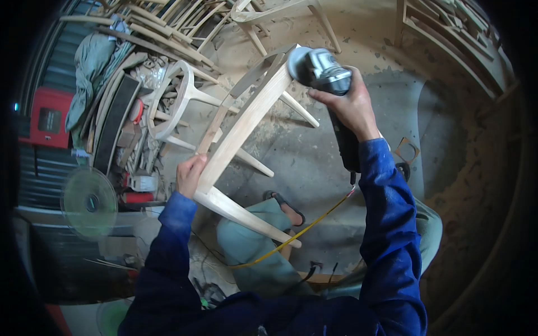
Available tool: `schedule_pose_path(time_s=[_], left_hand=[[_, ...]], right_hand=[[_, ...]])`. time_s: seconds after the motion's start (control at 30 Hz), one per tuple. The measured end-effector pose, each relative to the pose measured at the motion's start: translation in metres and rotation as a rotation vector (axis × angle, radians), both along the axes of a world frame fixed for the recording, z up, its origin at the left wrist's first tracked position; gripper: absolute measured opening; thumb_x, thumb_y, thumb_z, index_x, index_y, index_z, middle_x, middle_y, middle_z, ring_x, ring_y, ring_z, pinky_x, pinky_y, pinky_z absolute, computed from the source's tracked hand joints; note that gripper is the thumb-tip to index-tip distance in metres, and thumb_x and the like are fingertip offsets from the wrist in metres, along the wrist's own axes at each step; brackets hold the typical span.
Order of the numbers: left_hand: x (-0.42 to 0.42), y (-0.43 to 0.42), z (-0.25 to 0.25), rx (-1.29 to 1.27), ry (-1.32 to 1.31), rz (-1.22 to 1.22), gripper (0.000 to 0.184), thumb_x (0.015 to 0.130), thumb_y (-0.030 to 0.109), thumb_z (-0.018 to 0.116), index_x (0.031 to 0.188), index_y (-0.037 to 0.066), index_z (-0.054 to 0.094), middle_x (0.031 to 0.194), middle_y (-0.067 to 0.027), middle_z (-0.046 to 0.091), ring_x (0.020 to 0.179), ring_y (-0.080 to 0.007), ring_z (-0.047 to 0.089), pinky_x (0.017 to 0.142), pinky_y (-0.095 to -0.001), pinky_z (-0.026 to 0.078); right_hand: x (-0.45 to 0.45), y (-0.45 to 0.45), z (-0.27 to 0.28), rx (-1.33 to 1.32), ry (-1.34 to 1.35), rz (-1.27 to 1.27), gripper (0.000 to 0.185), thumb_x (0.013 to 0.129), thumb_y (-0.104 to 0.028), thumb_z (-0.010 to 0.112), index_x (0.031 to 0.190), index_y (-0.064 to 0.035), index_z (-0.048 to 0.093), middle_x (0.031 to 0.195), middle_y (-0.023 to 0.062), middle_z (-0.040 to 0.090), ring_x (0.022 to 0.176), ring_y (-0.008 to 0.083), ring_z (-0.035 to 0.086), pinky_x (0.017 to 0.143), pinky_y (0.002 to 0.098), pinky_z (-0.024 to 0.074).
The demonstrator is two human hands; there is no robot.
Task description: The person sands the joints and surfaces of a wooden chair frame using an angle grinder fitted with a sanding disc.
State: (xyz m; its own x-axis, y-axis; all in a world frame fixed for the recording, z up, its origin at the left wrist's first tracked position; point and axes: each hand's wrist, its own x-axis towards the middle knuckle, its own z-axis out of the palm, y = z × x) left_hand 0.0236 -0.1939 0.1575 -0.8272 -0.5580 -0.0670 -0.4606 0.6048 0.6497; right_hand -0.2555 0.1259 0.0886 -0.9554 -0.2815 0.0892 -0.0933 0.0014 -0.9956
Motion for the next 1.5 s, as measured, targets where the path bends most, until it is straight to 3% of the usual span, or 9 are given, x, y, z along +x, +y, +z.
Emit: schedule_pose_path(time_s=[0.43,0.63,0.87,0.97,1.1,1.13,1.27,1.33,1.5], left_hand=[[-0.003,-0.023,-0.017,-0.082,0.148,-0.076,0.036,0.096,0.03,0.063,0.105,-0.003,0.074,0.082,-0.0136,0.072,0.077,-0.0186,0.067,0.077,-0.034,0.052],[-0.01,-0.023,-0.014,-0.077,0.073,-0.044,0.037,0.095,0.035,0.064,0.1,0.0,0.076,0.081,-0.0148,0.073,0.075,-0.0199,0.067,0.075,-0.0345,0.052],[-0.001,-0.029,-0.022,0.074,0.297,0.204,0.048,0.101,0.042,0.06,0.112,-0.002,0.075,0.104,-0.0154,0.078,0.1,-0.0233,0.073,0.092,-0.0349,0.053],[0.019,-0.025,-0.04,0.134,0.917,0.439,0.056,0.101,0.05,0.059,0.119,-0.001,0.073,0.114,-0.017,0.076,0.109,-0.0256,0.07,0.1,-0.0338,0.05],[0.04,0.029,-0.097,-0.136,0.716,0.667,0.086,0.092,0.052,0.073,0.152,-0.002,0.042,0.153,-0.0291,0.044,0.146,-0.042,0.038,0.121,-0.0449,0.032],[0.044,0.038,-0.098,-0.008,0.721,0.648,0.116,0.084,0.055,0.081,0.16,-0.005,0.019,0.161,-0.0322,0.028,0.152,-0.0433,0.028,0.125,-0.0438,0.028],[0.065,0.08,-0.094,0.349,0.781,0.814,0.14,0.072,0.057,0.09,0.161,-0.01,0.006,0.165,-0.0329,0.019,0.155,-0.0411,0.023,0.126,-0.0438,0.025],[0.069,0.094,-0.193,0.231,0.811,0.742,0.124,0.074,0.043,0.093,0.159,-0.006,0.018,0.152,-0.0277,0.039,0.134,-0.0342,0.048,0.111,-0.0412,0.043],[0.111,0.189,-0.191,0.358,0.694,0.625,0.067,0.078,0.016,0.092,0.128,-0.003,0.051,0.114,-0.0117,0.068,0.101,-0.0219,0.067,0.089,-0.0391,0.057]], right_hand=[[0.156,-0.051,-0.02,0.29,0.494,0.287,0.1,0.069,-0.029,0.098,0.147,-0.0086,0.04,0.12,0.0197,0.071,0.112,0.0316,0.072,0.094,0.0409,0.0586],[0.093,-0.035,-0.016,0.105,0.233,-0.007,0.09,0.071,-0.02,0.095,0.143,-0.0037,0.043,0.115,0.0166,0.071,0.103,0.0243,0.069,0.091,0.0358,0.055],[0.077,0.045,0.006,-0.193,-0.234,-0.06,0.036,0.092,-0.025,0.08,0.116,-0.0046,0.061,0.089,0.0042,0.066,0.072,0.0149,0.064,0.062,0.0297,0.0524],[0.108,0.114,-0.008,-0.311,-0.42,-0.03,0.043,0.098,-0.041,0.072,0.116,-0.0038,0.061,0.089,0.0084,0.066,0.075,0.0195,0.067,0.065,0.0337,0.0561],[0.15,0.202,-0.043,-0.396,-0.5,0.012,0.062,0.099,-0.062,0.062,0.115,-0.0019,0.061,0.093,0.0085,0.065,0.082,0.0205,0.064,0.076,0.0303,0.0543],[0.158,0.223,-0.062,-0.484,-0.527,0.067,0.064,0.098,-0.063,0.062,0.116,-0.0018,0.059,0.095,0.0088,0.064,0.085,0.0209,0.063,0.08,0.0315,0.0542],[0.168,0.253,-0.096,-0.704,-0.564,-0.005,0.071,0.094,-0.068,0.063,0.119,-0.0017,0.055,0.101,0.0099,0.062,0.092,0.0223,0.062,0.086,0.0356,0.0544],[0.171,0.262,-0.095,-0.72,-0.546,-0.041,0.074,0.092,-0.069,0.065,0.12,-0.0018,0.054,0.102,0.0096,0.061,0.091,0.0221,0.061,0.087,0.0372,0.0546],[0.158,0.293,-0.125,-0.703,-0.421,-0.123,0.079,0.093,-0.078,0.055,0.118,-0.0023,0.058,0.1,0.0111,0.066,0.09,0.0255,0.065,0.084,0.0371,0.055]])
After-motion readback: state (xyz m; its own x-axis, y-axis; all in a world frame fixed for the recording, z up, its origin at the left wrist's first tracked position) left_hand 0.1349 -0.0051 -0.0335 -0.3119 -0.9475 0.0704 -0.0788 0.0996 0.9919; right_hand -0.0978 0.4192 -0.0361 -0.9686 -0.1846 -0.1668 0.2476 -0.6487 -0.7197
